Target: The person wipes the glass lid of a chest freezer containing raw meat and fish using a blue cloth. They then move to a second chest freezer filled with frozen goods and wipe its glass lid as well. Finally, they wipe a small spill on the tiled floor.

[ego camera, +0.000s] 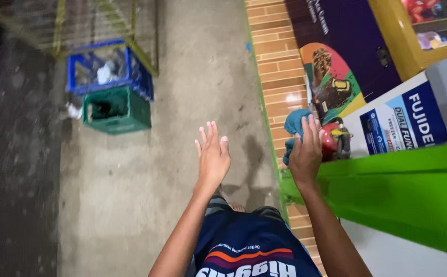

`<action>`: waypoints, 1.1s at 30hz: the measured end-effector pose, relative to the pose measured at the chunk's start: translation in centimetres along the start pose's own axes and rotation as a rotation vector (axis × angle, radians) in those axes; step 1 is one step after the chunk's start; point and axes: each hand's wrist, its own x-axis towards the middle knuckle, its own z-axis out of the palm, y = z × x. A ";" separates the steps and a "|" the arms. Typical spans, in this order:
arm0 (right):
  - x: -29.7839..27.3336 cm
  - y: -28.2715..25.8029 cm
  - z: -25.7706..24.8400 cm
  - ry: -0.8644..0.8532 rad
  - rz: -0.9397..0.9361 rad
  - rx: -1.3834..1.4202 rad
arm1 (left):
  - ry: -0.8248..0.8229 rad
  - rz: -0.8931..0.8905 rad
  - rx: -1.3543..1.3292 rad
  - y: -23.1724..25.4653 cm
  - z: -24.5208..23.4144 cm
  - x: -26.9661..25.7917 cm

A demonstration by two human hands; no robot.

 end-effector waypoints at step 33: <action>28.9 17.3 9.5 0.329 0.445 -0.186 | -0.481 0.413 -0.012 15.3 16.4 43.6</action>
